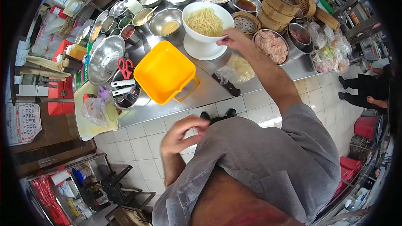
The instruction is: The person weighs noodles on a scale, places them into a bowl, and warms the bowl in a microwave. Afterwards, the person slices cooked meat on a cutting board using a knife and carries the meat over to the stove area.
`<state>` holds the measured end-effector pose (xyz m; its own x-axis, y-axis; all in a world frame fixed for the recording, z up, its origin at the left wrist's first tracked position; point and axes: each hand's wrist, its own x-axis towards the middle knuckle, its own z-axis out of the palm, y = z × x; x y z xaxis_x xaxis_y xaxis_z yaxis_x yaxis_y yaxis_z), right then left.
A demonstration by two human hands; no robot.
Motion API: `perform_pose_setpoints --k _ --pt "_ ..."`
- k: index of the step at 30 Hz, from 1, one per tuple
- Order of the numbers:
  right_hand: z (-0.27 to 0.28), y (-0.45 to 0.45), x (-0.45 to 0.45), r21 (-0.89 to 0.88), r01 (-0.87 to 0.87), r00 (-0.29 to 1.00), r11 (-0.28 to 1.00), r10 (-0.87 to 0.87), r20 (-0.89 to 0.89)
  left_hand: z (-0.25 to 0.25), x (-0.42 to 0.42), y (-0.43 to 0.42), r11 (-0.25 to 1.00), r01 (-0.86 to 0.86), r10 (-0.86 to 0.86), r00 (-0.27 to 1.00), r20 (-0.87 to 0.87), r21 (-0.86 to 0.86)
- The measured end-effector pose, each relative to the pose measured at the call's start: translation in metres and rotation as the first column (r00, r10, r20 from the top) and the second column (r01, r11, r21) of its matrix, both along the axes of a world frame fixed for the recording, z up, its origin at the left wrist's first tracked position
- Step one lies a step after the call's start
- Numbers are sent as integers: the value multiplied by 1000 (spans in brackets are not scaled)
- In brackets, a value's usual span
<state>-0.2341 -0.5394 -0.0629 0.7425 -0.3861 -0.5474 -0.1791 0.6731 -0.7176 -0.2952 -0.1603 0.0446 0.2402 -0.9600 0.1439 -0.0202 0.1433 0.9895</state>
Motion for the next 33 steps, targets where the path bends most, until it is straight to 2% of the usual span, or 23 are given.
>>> perform_pose_setpoints --k 2,6,7,8,9,11,12,13,14,15,16,18,22,24,25,26,28,29,31,32,33 --pt "20 -6 -5 -20 -19 999 1000 20 35 -27 -15 -40 984 -13 -9 992 124 179" --pt "40 -12 -16 -55 -76 992 996 81 96 -107 1 -118 914 -349 334 937 107 208" --pt "43 -11 -17 -74 -65 993 995 72 90 -103 8 -141 881 -420 460 868 -186 218" --pt "46 -10 -18 -91 -54 994 994 62 85 -98 17 -160 842 -478 538 708 -457 251" --pt "48 -9 -20 -95 -46 994 994 55 93 -104 32 -176 846 -474 532 715 -453 244" --pt "48 -5 -26 -93 -61 993 994 70 93 -130 54 -199 617 -737 777 513 -365 277" --pt "53 -2 -30 -100 -51 993 994 61 97 -130 58 -203 626 -732 770 522 -368 270" --pt "60 2 -35 -103 -37 995 994 46 83 -128 66 -207 523 -833 850 525 -42 180" --pt "64 6 -40 -102 -23 998 995 30 62 -128 72 -209 437 -898 857 433 281 50" --pt "63 7 -44 -119 -14 996 993 25 88 -133 78 -212 461 -886 856 431 286 -44" --pt "62 6 -45 -119 -6 997 993 15 80 -138 85 -215 469 -882 852 441 282 -37" --pt "59 4 -45 -77 -24 991 997 34 126 -142 96 -222 460 -867 727 245 641 -191" --pt "64 6 -46 -38 9 990 999 -4 138 -147 111 -235 498 -858 591 230 773 -125" --pt "69 6 -49 -44 18 988 999 -11 157 -146 120 -239 521 -853 461 297 836 16" --pt "71 6 -53 -42 26 988 999 -20 152 -142 120 -235 555 -816 329 393 859 161" --pt "74 4 -57 -57 21 986 998 -11 168 -139 119 -237 561 -811 324 397 859 164" --pt "82 1 -67 -62 23 984 998 -11 179 -132 113 -238 498 -720 57 584 810 484" --pt "87 0 -74 -70 42 986 997 -31 162 -130 109 -235 498 -713 42 589 807 494" --pt "97 -3 -90 -78 82 987 994 -69 147 -123 103 -235 543 -800 223 431 875 256" --pt "102 -4 -101 -90 104 978 990 -86 190 -119 97 -234 558 -788 212 439 873 261" --pt "105 -5 -115 -100 130 968 986 -105 230 -112 88 -226 657 -743 323 430 843 127"
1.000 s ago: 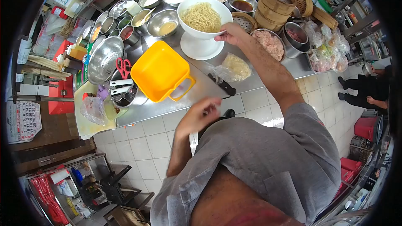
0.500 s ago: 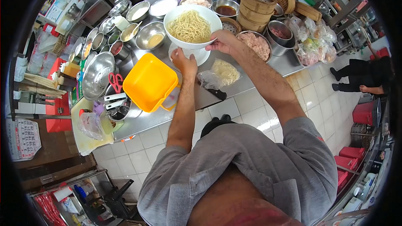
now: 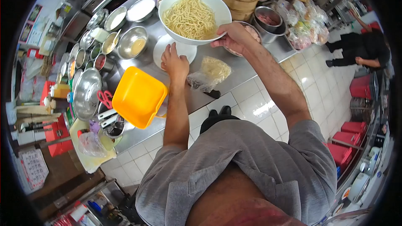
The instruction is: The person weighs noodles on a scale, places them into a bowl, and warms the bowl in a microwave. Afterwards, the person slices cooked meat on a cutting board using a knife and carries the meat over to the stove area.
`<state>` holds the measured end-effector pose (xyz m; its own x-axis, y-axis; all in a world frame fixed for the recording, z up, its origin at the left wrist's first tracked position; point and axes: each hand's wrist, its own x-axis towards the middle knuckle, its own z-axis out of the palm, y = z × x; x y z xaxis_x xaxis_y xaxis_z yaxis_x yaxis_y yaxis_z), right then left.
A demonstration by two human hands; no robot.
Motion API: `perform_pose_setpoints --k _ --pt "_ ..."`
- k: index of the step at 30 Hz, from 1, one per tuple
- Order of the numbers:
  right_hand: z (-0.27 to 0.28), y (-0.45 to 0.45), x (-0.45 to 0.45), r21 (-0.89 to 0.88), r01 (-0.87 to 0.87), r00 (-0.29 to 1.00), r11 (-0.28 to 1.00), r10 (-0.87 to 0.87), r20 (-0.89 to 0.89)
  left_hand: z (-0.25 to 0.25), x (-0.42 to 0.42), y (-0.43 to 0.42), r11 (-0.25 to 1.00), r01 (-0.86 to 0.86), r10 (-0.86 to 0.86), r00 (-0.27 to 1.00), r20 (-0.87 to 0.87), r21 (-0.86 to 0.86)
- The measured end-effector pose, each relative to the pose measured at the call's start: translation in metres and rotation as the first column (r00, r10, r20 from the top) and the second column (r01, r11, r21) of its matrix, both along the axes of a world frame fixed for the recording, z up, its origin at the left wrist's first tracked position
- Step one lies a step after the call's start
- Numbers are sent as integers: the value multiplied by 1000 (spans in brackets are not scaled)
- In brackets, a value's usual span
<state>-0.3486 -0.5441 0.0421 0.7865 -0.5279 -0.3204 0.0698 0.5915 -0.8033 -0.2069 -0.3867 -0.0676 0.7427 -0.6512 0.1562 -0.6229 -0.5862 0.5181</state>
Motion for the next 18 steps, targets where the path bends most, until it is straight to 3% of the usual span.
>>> perform_pose_setpoints --k 1,2,4,7,9,11,12,14,15,18 --pt "3 -2 -15 2 25 1000 1000 -25 -5 9 -11 7 981 89 -83 996 41 -174" --pt "6 -4 -32 -21 60 998 998 -61 -16 23 -28 16 979 114 -109 993 37 -171" --pt "15 -5 -71 -81 107 993 991 -110 -38 49 -60 30 932 363 -356 917 -180 10" --pt "21 -2 -136 -86 272 959 958 -277 -53 10 -65 10 883 468 -455 869 -193 28" --pt "14 -1 -211 -88 413 906 907 -419 -61 -19 -51 -29 935 353 -312 858 -408 27" --pt "8 4 -261 -80 521 847 850 -527 -73 -28 -48 -50 953 225 -250 962 -107 -204" --pt "8 6 -287 -36 555 829 831 -556 -63 -23 -56 -57 915 136 -208 966 -155 -379" --pt "0 9 -354 -8 648 760 762 -647 -61 -69 -26 -74 877 224 -239 971 17 -425" --pt "-10 8 -386 -21 695 716 718 -695 -70 -69 -27 -82 890 200 -212 977 18 -410" --pt "-24 12 -482 -80 813 568 576 -816 -103 -7 -64 -80 940 101 -29 975 220 -325"
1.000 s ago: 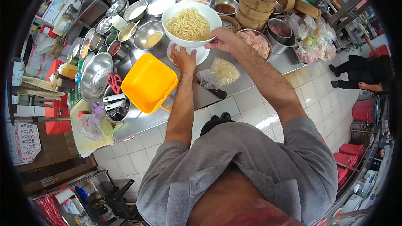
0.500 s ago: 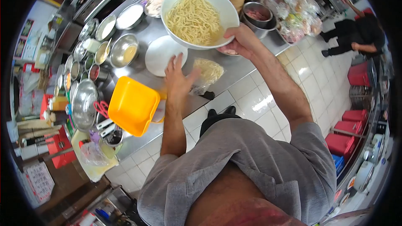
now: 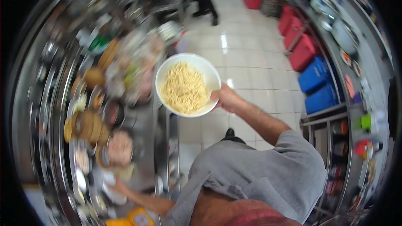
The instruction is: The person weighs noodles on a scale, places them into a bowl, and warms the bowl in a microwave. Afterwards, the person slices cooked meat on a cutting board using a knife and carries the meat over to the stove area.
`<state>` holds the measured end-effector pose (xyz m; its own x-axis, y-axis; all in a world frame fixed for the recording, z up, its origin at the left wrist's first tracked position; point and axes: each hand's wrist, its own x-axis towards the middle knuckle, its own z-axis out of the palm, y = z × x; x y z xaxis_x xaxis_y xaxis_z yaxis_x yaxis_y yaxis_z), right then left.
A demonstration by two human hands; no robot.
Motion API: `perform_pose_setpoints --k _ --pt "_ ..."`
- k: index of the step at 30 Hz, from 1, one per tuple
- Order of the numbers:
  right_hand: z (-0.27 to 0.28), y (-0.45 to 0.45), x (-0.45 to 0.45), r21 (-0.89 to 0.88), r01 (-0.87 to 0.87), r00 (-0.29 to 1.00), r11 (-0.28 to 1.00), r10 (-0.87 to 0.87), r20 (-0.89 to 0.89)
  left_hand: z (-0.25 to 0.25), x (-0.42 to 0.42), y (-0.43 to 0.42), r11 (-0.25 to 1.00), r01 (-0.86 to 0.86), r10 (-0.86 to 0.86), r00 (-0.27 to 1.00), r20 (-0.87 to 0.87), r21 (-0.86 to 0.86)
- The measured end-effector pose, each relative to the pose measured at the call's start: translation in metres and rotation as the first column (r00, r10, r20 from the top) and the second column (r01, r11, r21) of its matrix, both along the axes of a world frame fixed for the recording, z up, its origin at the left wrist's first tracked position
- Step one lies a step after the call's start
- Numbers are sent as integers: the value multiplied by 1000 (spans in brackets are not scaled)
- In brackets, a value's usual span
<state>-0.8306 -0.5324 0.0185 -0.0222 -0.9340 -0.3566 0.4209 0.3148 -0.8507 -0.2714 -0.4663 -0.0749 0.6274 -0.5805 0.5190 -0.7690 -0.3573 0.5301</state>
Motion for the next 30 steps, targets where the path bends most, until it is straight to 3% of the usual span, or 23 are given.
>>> perform_pose_setpoints --k 1,2,3,4,5,7,9,10,14,16,21,24,27,30 --pt "1 7 -32 25 57 998 998 -56 -20 27 -25 2 998 -37 39 998 44 -43" --pt "-1 10 -65 13 110 993 994 -110 -32 52 -59 -3 991 -11 40 975 220 -131" --pt "-3 12 -96 25 151 988 988 -150 -49 81 -110 -15 956 73 -29 988 154 -285" --pt "-4 12 -127 38 186 981 982 -183 -65 115 -177 -27 941 33 -37 999 -6 -337" --pt "-6 12 -156 26 217 974 976 -215 -71 124 -212 -46 866 129 -214 969 -125 -483" --pt "-9 12 -209 75 301 952 951 -295 -87 127 -273 -89 773 323 -448 888 -109 -545" --pt "-15 8 -239 97 360 932 928 -352 -88 124 -327 -139 734 447 -605 773 -193 -511" --pt "-22 5 -258 143 386 923 911 -382 -49 124 -359 -162 741 519 -572 820 3 -425" --pt "-55 -23 -343 199 488 862 850 -505 46 117 -476 -250 731 633 -645 763 48 -255" --pt "-66 -37 -390 203 541 824 816 -563 65 115 -539 -290 671 678 -731 673 -114 -301" --pt "-83 -91 -510 218 714 681 665 -732 2 90 -692 -442 579 799 -815 567 -117 -162" --pt "-66 -108 -592 214 804 578 555 -813 -61 75 -834 -530 361 911 -908 294 -299 -201" --pt "-66 -132 -664 179 895 423 408 -904 -57 102 -997 -561 -40 996 -986 -52 -159 -82" --pt "-82 -148 -748 146 940 312 309 -950 -2 95 -1140 -568 -399 915 -907 -384 -172 62"
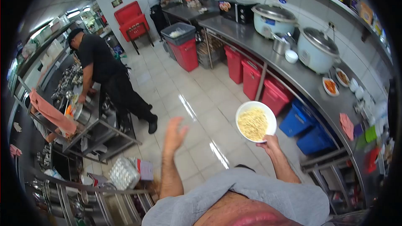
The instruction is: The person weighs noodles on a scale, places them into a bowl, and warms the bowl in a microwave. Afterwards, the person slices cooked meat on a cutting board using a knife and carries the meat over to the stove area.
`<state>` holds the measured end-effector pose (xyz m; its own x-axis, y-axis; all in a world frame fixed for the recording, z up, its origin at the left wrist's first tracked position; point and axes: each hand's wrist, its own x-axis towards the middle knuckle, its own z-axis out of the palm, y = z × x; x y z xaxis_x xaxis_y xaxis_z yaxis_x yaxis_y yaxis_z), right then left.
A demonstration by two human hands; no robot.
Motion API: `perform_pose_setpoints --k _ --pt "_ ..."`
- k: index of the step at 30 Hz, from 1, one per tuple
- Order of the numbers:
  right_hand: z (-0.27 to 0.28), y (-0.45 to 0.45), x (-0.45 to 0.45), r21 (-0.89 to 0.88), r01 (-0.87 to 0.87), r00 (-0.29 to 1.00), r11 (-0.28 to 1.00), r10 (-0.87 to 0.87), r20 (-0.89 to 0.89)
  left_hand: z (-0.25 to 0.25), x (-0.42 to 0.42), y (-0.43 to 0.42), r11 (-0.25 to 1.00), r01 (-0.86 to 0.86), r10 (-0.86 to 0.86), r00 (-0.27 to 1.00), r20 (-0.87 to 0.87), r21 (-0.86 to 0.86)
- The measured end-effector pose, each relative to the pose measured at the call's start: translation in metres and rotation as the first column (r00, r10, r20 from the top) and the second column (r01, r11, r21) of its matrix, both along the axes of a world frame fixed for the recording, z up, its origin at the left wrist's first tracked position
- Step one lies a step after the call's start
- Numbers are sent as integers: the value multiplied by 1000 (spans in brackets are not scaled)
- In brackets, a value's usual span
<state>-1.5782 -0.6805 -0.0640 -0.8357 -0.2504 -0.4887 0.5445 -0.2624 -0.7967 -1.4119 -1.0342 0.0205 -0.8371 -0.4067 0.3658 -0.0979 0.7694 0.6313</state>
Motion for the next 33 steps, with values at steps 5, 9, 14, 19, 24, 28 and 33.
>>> perform_pose_setpoints --k 5,9,14,19,24,28,33 --pt "-23 -40 -150 3 145 989 989 -145 26 -54 -175 -19 962 267 -273 956 109 64" --pt "-28 -77 -287 -54 110 993 992 -112 -32 -84 -265 -59 970 218 -237 948 214 109" --pt "-9 -162 -433 -62 219 972 974 -224 -74 -95 -342 -154 971 -95 39 968 248 221" --pt "-28 -242 -565 -61 309 951 949 -309 20 -110 -445 -274 952 -238 203 962 181 194" --pt "-31 -308 -658 -67 446 894 892 -443 64 -105 -625 -374 955 -103 75 991 110 278" --pt "-34 -335 -706 0 534 844 845 -533 68 -78 -795 -391 953 226 -215 974 -77 200" --pt "-31 -354 -764 68 586 809 808 -587 2 -45 -984 -347 879 413 -393 910 -129 236"
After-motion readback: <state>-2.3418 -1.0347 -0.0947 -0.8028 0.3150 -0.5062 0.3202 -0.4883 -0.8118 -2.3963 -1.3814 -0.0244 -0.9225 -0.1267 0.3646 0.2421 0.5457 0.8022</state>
